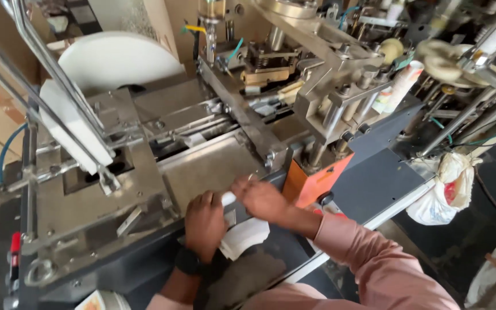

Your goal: Operating a paper cup manufacturing machine, loading blanks, and packing products.

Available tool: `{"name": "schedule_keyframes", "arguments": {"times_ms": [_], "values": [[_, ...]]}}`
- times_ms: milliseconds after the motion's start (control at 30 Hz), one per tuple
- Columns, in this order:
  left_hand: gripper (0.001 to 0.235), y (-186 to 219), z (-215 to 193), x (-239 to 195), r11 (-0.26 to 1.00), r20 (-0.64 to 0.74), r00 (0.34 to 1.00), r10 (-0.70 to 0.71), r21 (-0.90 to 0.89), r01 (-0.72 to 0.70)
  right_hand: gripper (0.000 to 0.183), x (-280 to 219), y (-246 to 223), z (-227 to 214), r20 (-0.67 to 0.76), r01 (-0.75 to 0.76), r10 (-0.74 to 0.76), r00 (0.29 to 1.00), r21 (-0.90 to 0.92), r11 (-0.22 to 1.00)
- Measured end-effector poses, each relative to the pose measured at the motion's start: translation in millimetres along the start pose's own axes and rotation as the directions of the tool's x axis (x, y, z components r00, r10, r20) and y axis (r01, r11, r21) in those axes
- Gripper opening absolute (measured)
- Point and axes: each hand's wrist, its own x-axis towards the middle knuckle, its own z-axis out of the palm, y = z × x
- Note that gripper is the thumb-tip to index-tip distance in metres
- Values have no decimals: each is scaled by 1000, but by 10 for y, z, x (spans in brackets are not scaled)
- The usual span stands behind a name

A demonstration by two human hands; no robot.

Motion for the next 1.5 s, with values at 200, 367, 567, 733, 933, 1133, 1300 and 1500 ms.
{"name": "schedule_keyframes", "arguments": {"times_ms": [200,367,567,733,933,1133,1300,1500], "values": [[46,251,-9,-486,971,-6,996,-90,-221,86,56,-515,-216,-12,-87,58,-66,994,-89,994],[51,151,812,-1322,36,570,709,-415,-768,639,70,-1303,-173,688,39,-196,209,977,543,817],[46,259,1689,-1745,659,524,738,-425,-380,649,54,-1317,-416,908,611,-758,616,497,651,-33],[71,218,992,-1127,718,512,664,-544,-126,685,42,-1052,-140,1110,-166,-307,439,883,505,807],[79,-459,1955,-1320,476,564,569,-598,-322,819,64,-967,156,1391,49,-622,634,772,264,737],[64,-763,2334,-1524,258,690,597,-410,-540,801,103,-981,426,1956,255,-729,725,640,499,468],[59,-1043,2069,-1630,446,769,615,-176,-495,746,102,-858,217,1565,680,-828,648,343,544,-132],[102,-619,1186,-1497,663,620,778,98,-624,414,82,-1061,-40,1589,51,-38,12,999,539,841]]}}
